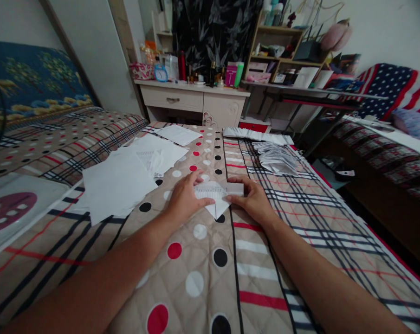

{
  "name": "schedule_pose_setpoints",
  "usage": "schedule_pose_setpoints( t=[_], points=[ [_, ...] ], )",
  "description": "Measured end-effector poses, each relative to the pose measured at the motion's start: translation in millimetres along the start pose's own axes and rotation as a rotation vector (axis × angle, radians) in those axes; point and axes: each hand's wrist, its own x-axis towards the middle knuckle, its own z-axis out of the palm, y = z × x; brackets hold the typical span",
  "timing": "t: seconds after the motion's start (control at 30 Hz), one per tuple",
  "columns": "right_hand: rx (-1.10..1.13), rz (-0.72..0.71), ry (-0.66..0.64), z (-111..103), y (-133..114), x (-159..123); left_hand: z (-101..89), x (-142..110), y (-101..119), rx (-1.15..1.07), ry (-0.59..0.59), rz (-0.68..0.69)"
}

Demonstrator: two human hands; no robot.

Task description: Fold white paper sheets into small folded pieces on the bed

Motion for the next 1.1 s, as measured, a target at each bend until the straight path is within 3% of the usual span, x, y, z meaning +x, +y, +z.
schedule_pose_setpoints(
  t=[0.3, 0.47, 0.57, 0.83, 1.1],
  points=[
    [0.252, 0.048, 0.125, 8.6, 1.1, -6.2, -2.6, 0.6, 2.0, -0.186, 0.046, -0.126],
    [0.17, 0.037, 0.222, 17.0, -7.7, -20.2, -9.6, -2.3, 7.1, -0.499, 0.073, -0.19],
    [0.239, 0.018, 0.27, 24.9, -15.8, -30.3, -10.8, -6.6, 10.5, -0.691, 0.104, -0.218],
    [0.592, 0.026, 0.351, 39.2, -18.6, -39.7, -8.0, -20.5, 34.8, -1.157, 0.116, -0.348],
    [0.746, 0.062, 0.51, 46.4, -22.2, -41.4, 9.2, -32.1, 58.2, -1.319, 0.128, -0.436]
  ],
)
